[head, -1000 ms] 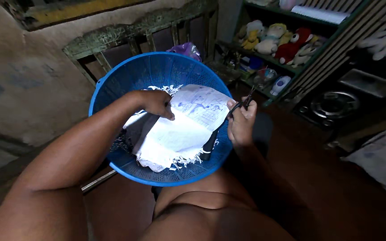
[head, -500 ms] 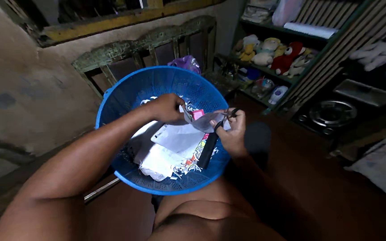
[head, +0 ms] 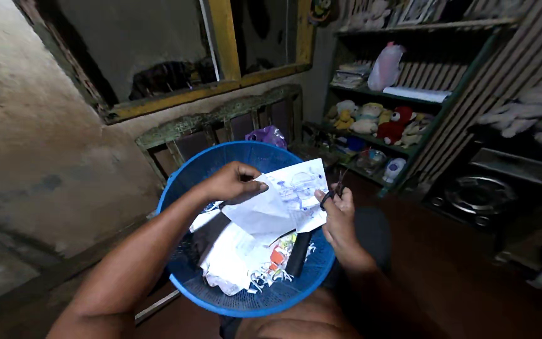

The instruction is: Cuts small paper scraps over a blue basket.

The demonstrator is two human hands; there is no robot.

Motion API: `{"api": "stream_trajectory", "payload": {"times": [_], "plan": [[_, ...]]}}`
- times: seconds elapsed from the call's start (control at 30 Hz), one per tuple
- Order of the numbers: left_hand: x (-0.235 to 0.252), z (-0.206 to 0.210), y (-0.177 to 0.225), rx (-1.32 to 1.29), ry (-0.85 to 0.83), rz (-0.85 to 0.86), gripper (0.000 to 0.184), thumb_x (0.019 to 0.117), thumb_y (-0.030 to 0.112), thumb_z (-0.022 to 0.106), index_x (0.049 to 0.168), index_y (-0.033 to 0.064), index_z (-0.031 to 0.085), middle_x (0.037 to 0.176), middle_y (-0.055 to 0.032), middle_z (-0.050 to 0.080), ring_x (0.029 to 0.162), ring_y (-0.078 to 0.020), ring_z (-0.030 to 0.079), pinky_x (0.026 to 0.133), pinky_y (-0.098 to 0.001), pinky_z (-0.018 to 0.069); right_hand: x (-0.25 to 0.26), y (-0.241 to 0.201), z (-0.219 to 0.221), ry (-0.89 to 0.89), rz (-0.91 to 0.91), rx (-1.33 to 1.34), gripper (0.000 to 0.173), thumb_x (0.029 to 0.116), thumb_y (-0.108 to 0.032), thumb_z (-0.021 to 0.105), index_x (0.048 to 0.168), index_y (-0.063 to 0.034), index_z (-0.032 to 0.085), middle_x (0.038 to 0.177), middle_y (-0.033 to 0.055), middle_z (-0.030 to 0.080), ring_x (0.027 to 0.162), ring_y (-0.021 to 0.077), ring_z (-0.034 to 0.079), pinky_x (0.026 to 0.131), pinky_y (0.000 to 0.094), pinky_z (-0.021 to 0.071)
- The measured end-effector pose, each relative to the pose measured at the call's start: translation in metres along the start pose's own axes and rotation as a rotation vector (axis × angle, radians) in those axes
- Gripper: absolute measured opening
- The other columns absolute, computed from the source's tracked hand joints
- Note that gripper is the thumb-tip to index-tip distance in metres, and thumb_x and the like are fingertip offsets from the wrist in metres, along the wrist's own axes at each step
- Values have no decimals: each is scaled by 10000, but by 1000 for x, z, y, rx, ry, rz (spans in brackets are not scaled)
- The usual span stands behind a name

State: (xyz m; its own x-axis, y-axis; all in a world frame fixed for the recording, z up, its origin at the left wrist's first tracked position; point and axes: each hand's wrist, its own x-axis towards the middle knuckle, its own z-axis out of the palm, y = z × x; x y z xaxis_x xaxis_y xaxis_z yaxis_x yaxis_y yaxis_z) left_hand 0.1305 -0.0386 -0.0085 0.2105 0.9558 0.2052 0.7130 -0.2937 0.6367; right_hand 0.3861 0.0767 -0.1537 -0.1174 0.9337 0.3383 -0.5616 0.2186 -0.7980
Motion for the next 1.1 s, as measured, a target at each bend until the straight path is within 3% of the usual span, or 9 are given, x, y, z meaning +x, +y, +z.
{"api": "stream_trajectory", "payload": {"times": [0.2,0.37,0.53,0.67,0.9,0.97,1.1], "plan": [[-8,-27,0,-87,161,-32,164,988,231,706,989,79,768,880,-41,739,787,-136,696,749,-341,605,1,2,1,-3,14,54,549,894,-2,723,1340,6,402,1147,132,629,1015,193,663,885,389,595],[-12,-50,-4,-22,261,-30,145,984,217,710,981,81,763,861,-31,735,767,-121,692,736,-330,599,0,10,-6,52,45,59,430,976,16,541,1368,-25,369,1160,117,602,1015,194,657,858,409,597],[-13,-66,1,-29,340,-92,157,1001,218,682,1041,75,735,923,-28,724,832,-105,681,791,-321,587,-3,14,-13,78,88,100,464,954,57,542,1371,-52,370,1176,115,605,1042,206,645,862,434,586],[-10,-71,4,-61,427,-152,179,1018,246,654,1043,79,713,906,-20,706,797,-95,666,749,-312,583,0,16,-18,84,105,115,488,960,42,569,1385,-66,354,1203,123,599,1060,224,646,899,463,581],[-11,-93,-14,113,718,-256,248,1022,309,633,1084,72,676,934,-30,674,812,-81,638,774,-314,560,-1,17,-20,104,86,165,427,995,-7,562,1366,-94,369,1179,103,611,1054,225,660,901,469,588],[-12,-92,-17,259,722,-277,298,1027,325,619,1091,37,665,953,-85,666,832,-134,634,804,-371,545,0,17,-20,94,51,184,387,1001,-22,573,1331,-104,388,1150,89,614,1048,225,659,909,483,586],[-15,-89,-19,482,777,-374,375,1027,364,555,1151,26,660,1084,-186,687,1009,-298,670,914,-558,523,-1,15,-21,92,17,173,391,980,3,573,1309,-116,399,1139,72,617,1053,213,654,906,476,582]]}}
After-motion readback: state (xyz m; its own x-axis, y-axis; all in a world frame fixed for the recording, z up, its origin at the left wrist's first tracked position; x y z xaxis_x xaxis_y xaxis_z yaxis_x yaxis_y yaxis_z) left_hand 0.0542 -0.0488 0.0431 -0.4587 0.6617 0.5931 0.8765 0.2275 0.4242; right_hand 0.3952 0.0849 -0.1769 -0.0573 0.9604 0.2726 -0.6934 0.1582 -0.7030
